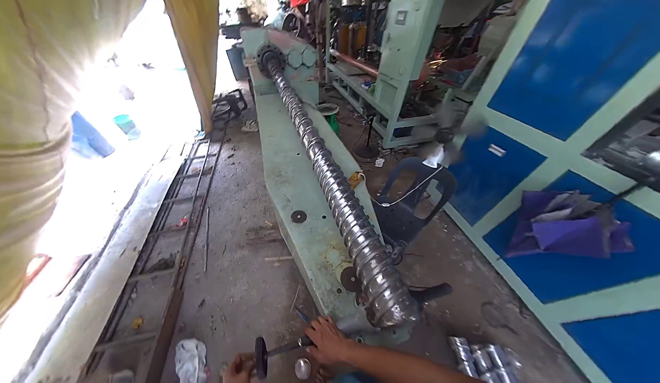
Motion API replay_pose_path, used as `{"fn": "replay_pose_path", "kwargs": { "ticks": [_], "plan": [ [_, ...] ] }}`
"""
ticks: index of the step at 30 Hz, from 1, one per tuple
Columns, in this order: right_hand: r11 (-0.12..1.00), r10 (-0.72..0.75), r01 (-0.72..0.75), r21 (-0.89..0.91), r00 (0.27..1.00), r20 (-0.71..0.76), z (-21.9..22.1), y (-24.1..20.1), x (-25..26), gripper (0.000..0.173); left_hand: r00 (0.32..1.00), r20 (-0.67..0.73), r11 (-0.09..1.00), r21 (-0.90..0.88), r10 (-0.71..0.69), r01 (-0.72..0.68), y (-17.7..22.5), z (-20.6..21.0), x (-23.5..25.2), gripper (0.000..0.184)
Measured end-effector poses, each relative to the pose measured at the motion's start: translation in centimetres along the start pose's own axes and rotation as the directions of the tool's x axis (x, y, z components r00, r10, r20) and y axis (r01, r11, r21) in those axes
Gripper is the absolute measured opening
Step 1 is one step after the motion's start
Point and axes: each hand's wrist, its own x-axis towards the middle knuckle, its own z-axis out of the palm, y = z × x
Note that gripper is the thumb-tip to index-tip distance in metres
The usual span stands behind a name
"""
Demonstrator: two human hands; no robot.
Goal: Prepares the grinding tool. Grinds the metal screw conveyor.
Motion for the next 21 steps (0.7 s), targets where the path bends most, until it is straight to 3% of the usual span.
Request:
{"fn": "replay_pose_path", "kwargs": {
  "ticks": [3,7,12,14,17,19,21],
  "plan": [
    [0.999,0.032,-0.032,-0.005,0.999,0.005,-1.1,-0.3,-0.1,0.055,0.997,-0.068,0.992,-0.123,0.030,-0.038,-0.8,0.5,1.0,0.019],
    [0.997,0.053,-0.052,-0.052,0.998,0.017,-1.3,-0.8,-0.2,0.054,0.977,-0.154,0.954,-0.282,-0.145,0.097,0.6,0.8,0.5,0.027],
    [0.992,0.028,-0.029,-0.120,1.000,-0.005,-0.2,-0.3,0.4,0.053,0.949,-0.147,0.956,0.049,-0.278,0.288,-1.7,1.2,2.0,0.051],
    [0.991,0.033,-0.031,-0.127,0.999,0.012,-0.5,-0.5,0.4,0.053,0.957,-0.123,0.954,0.115,-0.261,0.275,-1.5,1.2,2.0,0.050],
    [0.991,0.035,-0.033,-0.130,0.999,0.014,-0.6,-0.7,0.3,0.053,0.987,-0.030,0.988,-0.011,-0.155,0.154,-1.2,0.4,1.4,0.022],
    [0.990,0.032,-0.030,-0.136,0.999,0.013,-0.4,-0.5,0.3,0.054,0.996,0.039,0.989,-0.121,-0.082,0.086,-1.3,-0.4,0.9,0.033],
    [0.989,0.031,-0.028,-0.142,0.999,0.021,-0.3,-0.3,0.4,0.055,0.995,0.013,0.986,-0.139,-0.095,0.096,-1.4,-0.7,0.8,0.045]
  ]
}}
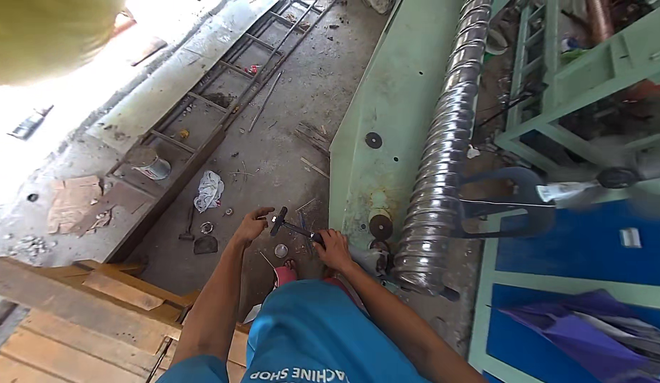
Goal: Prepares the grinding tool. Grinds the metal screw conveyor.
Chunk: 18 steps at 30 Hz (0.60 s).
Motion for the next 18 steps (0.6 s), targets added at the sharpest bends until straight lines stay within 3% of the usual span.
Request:
{"fn": "replay_pose_path", "kwargs": {
  "ticks": [3,6,7,10,13,16,18],
  "plan": [
    [1.000,0.004,-0.004,-0.008,1.000,0.001,0.0,-0.2,0.0,0.056,0.980,-0.176,0.986,0.125,-0.092,0.114,0.1,0.3,0.8,0.031],
    [1.000,0.003,-0.003,-0.014,1.000,0.002,-0.2,-0.3,-0.1,0.055,0.972,-0.196,0.922,0.337,-0.129,0.191,0.5,0.7,1.7,0.058],
    [1.000,0.002,-0.002,-0.013,1.000,-0.001,-0.2,-0.4,-0.1,0.055,0.981,-0.154,0.912,0.374,-0.120,0.170,0.9,0.7,1.6,0.057],
    [1.000,-0.004,0.004,-0.010,1.000,-0.009,-0.1,-0.4,-0.1,0.054,0.999,0.040,0.966,0.259,0.005,-0.015,1.6,-0.1,0.7,0.016],
    [1.000,-0.007,0.007,-0.015,1.000,-0.006,0.1,-0.5,0.0,0.054,0.995,0.052,0.987,0.126,0.089,-0.095,1.2,-1.1,0.3,0.039],
    [1.000,0.004,-0.004,-0.011,1.000,-0.023,0.3,0.4,-0.2,0.054,0.998,-0.061,0.981,0.193,-0.002,0.014,0.6,0.0,1.1,0.027],
    [0.999,-0.048,0.048,-0.002,0.994,-0.101,1.0,0.9,-0.3,0.053,0.993,-0.090,0.962,0.254,-0.074,0.095,0.4,1.2,1.3,0.048]
  ]
}}
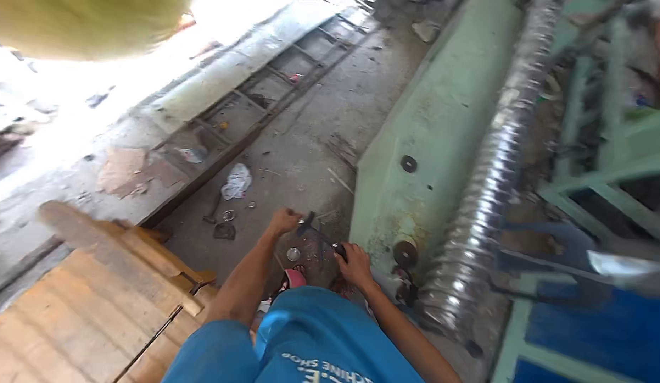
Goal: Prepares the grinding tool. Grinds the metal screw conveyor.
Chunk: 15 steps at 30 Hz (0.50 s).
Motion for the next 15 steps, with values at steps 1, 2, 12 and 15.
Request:
{"fn": "replay_pose_path", "kwargs": {
  "ticks": [1,2,12,15],
  "plan": [
    [0.999,-0.037,0.037,0.002,0.999,-0.028,0.3,-0.2,0.1,0.052,1.000,0.013,1.000,0.005,-0.009,0.009,-0.1,0.2,-0.2,0.052],
    [0.998,-0.062,0.062,-0.001,0.997,-0.035,0.5,-0.4,0.0,0.052,0.999,0.033,1.000,-0.002,0.001,-0.001,-0.2,0.1,-0.4,0.048],
    [0.994,-0.105,0.103,-0.028,0.986,-0.127,0.5,-2.0,-0.9,0.064,0.990,0.025,0.985,-0.108,0.138,-0.134,-0.7,-0.5,-4.5,0.058],
    [0.988,-0.139,0.125,-0.096,0.979,-0.151,0.4,-3.1,-0.9,0.066,0.989,0.028,0.989,0.019,0.148,-0.148,-0.4,0.9,-5.5,0.062]
  ]
}}
